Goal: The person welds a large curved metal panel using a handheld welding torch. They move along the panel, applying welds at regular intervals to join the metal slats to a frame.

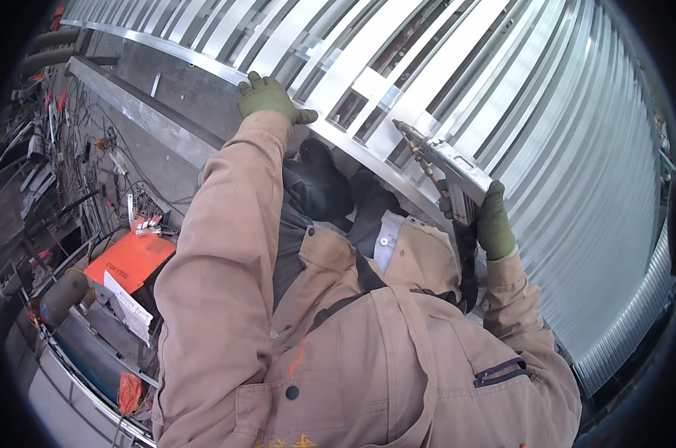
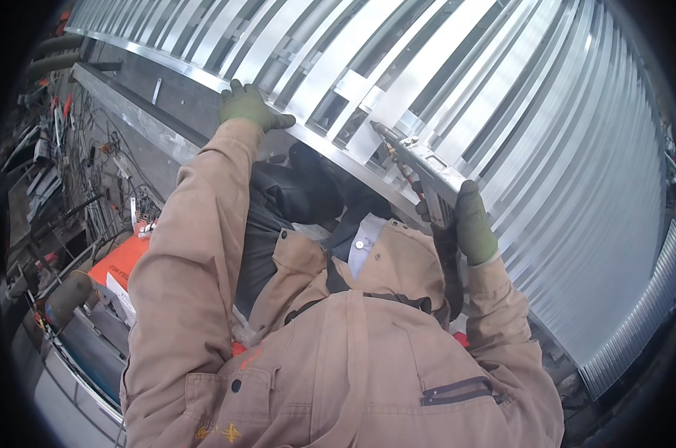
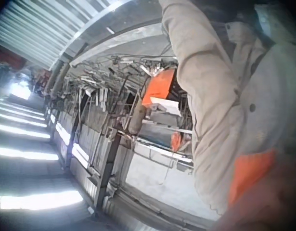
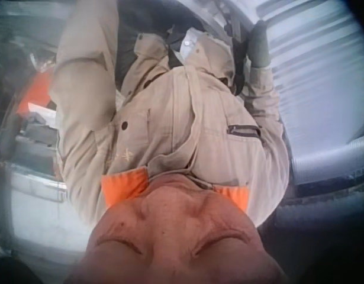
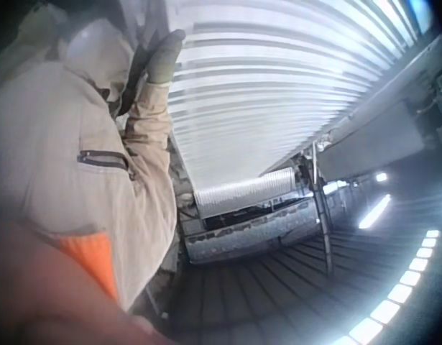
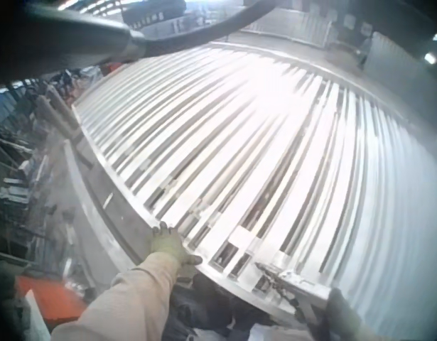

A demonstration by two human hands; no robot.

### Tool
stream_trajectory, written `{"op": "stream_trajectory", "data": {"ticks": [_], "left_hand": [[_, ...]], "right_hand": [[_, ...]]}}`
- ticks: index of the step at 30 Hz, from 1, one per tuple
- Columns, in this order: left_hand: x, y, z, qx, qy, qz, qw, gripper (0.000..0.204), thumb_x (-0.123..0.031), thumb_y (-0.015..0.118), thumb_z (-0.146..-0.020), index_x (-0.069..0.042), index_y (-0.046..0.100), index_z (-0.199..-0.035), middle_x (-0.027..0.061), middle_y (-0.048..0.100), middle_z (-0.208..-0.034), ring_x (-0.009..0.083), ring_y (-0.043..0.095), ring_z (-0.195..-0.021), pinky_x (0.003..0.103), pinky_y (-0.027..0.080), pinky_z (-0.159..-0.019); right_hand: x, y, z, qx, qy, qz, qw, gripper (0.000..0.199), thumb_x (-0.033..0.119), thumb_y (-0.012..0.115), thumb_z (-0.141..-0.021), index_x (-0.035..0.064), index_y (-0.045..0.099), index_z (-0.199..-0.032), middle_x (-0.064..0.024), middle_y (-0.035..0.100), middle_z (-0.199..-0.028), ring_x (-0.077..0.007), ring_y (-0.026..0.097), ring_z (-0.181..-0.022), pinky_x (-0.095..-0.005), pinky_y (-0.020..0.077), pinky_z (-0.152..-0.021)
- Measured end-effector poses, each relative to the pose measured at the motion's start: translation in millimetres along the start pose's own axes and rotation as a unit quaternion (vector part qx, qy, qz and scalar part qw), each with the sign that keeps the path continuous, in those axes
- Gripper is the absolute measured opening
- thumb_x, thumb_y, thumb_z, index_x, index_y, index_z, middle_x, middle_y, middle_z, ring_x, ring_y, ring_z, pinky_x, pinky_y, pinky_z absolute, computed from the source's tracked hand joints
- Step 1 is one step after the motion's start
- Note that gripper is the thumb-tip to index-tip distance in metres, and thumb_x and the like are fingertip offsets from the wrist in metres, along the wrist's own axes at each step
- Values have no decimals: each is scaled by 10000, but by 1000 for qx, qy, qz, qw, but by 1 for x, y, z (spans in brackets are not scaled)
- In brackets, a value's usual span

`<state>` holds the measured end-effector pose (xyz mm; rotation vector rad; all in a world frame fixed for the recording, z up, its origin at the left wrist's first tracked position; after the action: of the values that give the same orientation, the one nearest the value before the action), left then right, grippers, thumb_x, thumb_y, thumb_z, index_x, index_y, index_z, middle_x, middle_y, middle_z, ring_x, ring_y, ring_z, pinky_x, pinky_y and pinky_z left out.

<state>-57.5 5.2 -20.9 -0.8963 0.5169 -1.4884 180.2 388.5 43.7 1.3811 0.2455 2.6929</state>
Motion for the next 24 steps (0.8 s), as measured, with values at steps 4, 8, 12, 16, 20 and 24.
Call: {"op": "stream_trajectory", "data": {"ticks": [4, 8, 12, 16, 20, 24], "left_hand": [[2, 7, -4, -13, 11, -48, 999, 1321, -864, 905, -720, -22, 556, -1677, 244, 429, -1809, 413, 429, -1672, 483, 446, -1313], [-5, -3, -8, 21, 51, -129, 990, 1187, -950, 805, -757, -75, 720, -1554, 211, 618, -1672, 359, 513, -1622, 454, 500, -1252], [-10, 3, -21, 38, 57, -156, 985, 1120, -986, 753, -777, -113, 795, -1477, 174, 708, -1580, 335, 572, -1568, 438, 549, -1200], [-9, -1, -17, 21, 81, -164, 983, 1086, -988, 751, -776, -122, 826, -1428, 162, 772, -1476, 332, 674, -1458, 437, 586, -1146], [-12, -7, -14, 45, 91, -160, 982, 1030, -966, 785, -760, -107, 859, -1324, 133, 854, -1272, 293, 822, -1207, 425, 650, -1008], [-12, -7, -17, 37, 109, -153, 981, 975, -962, 792, -771, -96, 882, -1210, 112, 867, -1142, 291, 851, -1070, 413, 657, -928]], "right_hand": [[-6, 1, 7, -2, -5, -17, 1000, 1079, 896, 397, -1091, -27, 571, -1621, -171, 785, -1346, -211, 778, -1048, -350, 633, -930], [-9, 1, 16, -22, -15, -34, 999, 1142, 939, 405, -1054, -37, 556, -1630, -195, 778, -1359, -220, 786, -1067, -355, 639, -944], [-19, -1, 24, -77, -10, -26, 997, 1277, 1048, 376, -948, -9, 531, -1649, -196, 780, -1350, -221, 792, -994, -348, 647, -877], [-32, -12, 28, -92, 2, -22, 996, 1294, 1061, 389, -938, -16, 542, -1639, -194, 786, -1339, -218, 787, -983, -349, 643, -859], [-45, -20, 34, -107, 6, -25, 994, 1332, 1088, 386, -911, -27, 564, -1616, -188, 787, -1312, -216, 780, -965, -351, 640, -832], [-43, -19, 33, -110, -9, -23, 994, 1317, 1077, 397, -923, -21, 546, -1635, -198, 782, -1309, -223, 781, -962, -361, 648, -819]]}}
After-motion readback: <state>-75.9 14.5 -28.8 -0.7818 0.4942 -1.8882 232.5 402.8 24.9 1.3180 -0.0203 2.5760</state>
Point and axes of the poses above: each hand's wrist, its own z-axis away from the middle knuckle, its own y-axis out of the palm, x = y × z, the point moved 5 cm from there along -z, towards the middle knuckle
